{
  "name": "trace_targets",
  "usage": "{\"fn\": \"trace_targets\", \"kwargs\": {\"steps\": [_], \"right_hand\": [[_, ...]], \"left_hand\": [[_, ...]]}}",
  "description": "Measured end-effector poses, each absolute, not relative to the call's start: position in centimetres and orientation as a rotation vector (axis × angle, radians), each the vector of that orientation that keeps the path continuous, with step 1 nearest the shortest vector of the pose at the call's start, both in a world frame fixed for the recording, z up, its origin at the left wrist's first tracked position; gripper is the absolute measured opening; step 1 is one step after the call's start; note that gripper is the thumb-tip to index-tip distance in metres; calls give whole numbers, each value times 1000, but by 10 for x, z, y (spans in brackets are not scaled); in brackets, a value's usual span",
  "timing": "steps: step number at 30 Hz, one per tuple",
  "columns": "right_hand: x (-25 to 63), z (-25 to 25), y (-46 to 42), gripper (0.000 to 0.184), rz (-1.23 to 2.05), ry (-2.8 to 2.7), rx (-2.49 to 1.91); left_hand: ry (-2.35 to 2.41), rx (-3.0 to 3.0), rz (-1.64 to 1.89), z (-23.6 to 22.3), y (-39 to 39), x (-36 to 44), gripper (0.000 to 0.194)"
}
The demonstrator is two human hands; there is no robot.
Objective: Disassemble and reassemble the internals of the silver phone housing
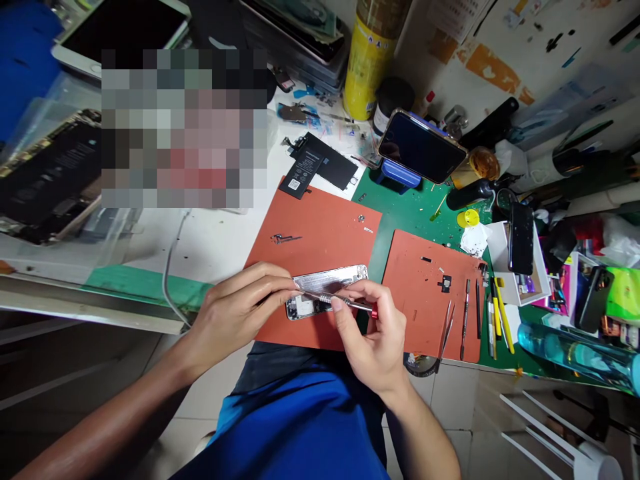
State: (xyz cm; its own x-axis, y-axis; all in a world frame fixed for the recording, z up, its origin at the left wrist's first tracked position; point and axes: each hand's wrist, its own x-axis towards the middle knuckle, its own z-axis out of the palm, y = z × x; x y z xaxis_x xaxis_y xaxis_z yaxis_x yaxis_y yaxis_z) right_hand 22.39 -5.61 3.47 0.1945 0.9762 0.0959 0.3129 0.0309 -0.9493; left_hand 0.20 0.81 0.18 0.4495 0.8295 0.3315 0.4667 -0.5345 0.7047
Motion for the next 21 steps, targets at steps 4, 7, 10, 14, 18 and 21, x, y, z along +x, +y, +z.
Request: {"fn": "trace_targets", "kwargs": {"steps": [4, 7, 10, 14, 18, 21], "right_hand": [[223, 32, -56, 22, 882, -1191, -1474], [223, 32, -56, 21, 865, -1141, -1497], [223, 33, -60, 20, 797, -1089, -1514], [221, 26, -74, 20, 559, -1036, -1582], [212, 12, -88, 26, 328, -1142, -1596], [203, 3, -90, 33, 162, -1306, -1514]], "left_hand": [[1090, 2166, 906, 1, 7, 3, 2], [1117, 2175, 926, 1, 5, 1, 12], [1087, 2296, 845, 1, 1, -2, 31], [977, 2567, 672, 1, -4, -4, 47], [961, 2700, 679, 0, -6, -1, 41], [943, 2661, 744, 1, -4, 3, 42]]}}
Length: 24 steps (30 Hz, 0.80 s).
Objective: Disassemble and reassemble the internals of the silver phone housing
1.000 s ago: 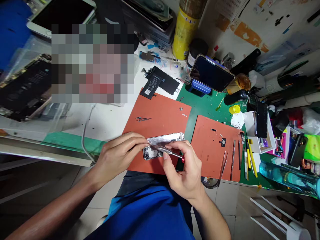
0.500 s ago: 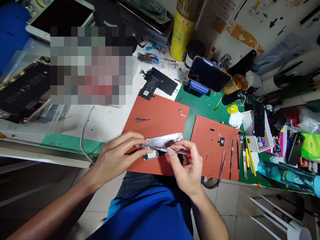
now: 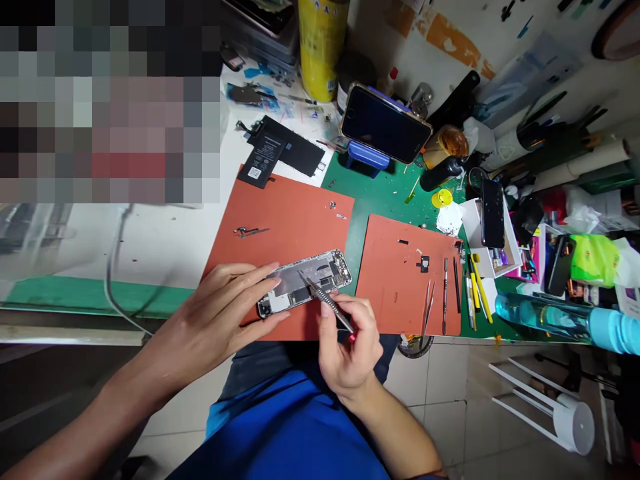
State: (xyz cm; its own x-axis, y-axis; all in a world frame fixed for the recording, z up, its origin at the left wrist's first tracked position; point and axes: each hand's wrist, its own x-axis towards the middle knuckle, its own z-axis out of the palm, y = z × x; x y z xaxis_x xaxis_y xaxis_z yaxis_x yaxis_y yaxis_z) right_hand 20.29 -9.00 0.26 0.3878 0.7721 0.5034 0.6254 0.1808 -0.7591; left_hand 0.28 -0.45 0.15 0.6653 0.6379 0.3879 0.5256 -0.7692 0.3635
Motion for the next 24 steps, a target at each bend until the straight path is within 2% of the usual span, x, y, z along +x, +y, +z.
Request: {"fn": "trace_targets", "kwargs": {"steps": [6, 24], "right_hand": [[193, -9, -83, 36, -7, -1493, -1418], [193, -15, -82, 41, -13, -1506, -1428]], "left_hand": [[967, 2571, 845, 0, -3, 8, 41], [980, 2502, 860, -3, -2, 7, 40]]}}
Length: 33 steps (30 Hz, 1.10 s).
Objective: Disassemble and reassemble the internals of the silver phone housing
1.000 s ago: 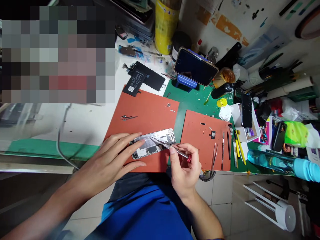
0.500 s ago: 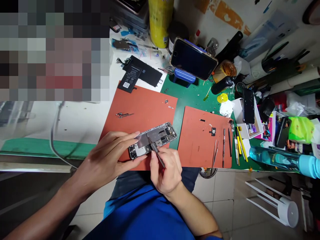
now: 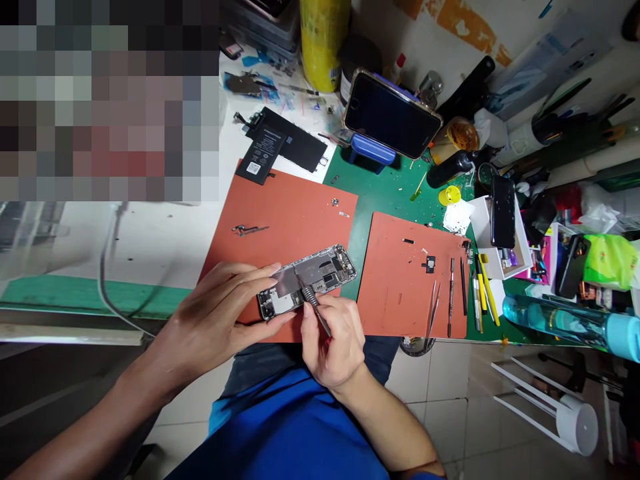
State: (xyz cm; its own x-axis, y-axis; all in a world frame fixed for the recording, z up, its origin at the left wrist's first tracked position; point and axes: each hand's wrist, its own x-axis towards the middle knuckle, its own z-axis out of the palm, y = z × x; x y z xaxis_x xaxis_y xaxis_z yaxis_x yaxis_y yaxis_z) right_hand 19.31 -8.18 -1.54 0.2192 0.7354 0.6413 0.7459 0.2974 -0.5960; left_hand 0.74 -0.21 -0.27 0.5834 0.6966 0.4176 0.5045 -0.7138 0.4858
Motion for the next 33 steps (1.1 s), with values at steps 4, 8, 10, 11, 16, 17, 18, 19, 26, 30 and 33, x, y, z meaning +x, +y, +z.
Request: {"fn": "trace_targets", "kwargs": {"steps": [4, 8, 10, 11, 16, 17, 18, 19, 26, 30, 33], "right_hand": [[192, -13, -80, 37, -18, -1522, -1428], [192, -12, -79, 38, -9, -1536, -1417], [193, -13, -80, 40, 1, -1545, -1407], [194, -13, -81, 41, 4, -1553, -1404], [195, -13, -82, 46, -27, -1606, -1382], [194, -12, -82, 46, -32, -1617, -1372], [194, -11, -81, 46, -38, -1624, -1362], [194, -11, -80, 47, -47, -1631, -1356], [190, -11, -75, 38, -293, -1679, -1414], [188, -12, -73, 36, -302, -1641, -1419], [188, -14, -71, 40, -292, -1654, -1376]], "left_hand": [[985, 2501, 857, -3, -2, 7, 39], [973, 2520, 857, -2, -2, 8, 38], [967, 2521, 864, -1, -1, 8, 38], [966, 2519, 867, 0, 0, 9, 37], [974, 2487, 844, 3, 0, 9, 34], [981, 2481, 833, 3, 0, 9, 33], [990, 2477, 824, 3, -1, 9, 33], [997, 2477, 819, 3, -1, 9, 33], [980, 2452, 817, 4, 0, 8, 30], [970, 2477, 810, 4, 0, 7, 30], [967, 2502, 800, 4, 0, 7, 33]]}}
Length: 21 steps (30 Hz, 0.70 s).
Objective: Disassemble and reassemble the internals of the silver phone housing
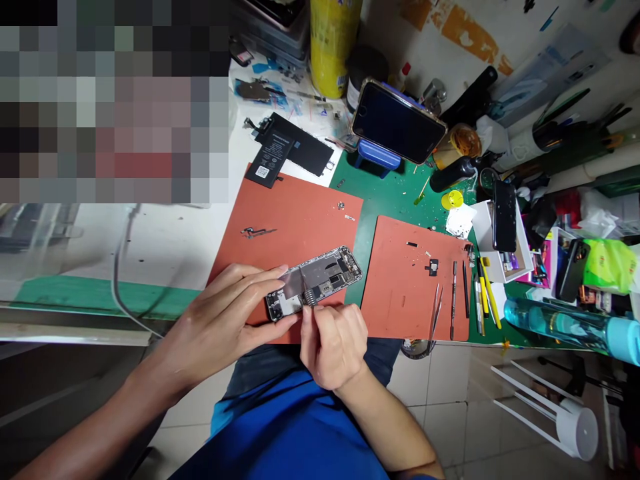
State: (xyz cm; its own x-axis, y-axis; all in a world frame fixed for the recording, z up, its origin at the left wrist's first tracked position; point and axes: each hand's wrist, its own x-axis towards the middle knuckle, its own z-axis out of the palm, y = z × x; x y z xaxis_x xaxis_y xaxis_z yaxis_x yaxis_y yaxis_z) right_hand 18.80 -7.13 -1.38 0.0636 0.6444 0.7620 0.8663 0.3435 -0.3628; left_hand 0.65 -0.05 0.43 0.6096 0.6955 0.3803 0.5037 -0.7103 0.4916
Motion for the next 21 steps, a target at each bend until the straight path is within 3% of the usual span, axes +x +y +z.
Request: {"fn": "trace_targets", "kwargs": {"steps": [21], "right_hand": [[189, -16, -68, 37, -255, -1631, -1386]], "left_hand": [[946, 2490, 861, 4, 2, 10, 31]]}}
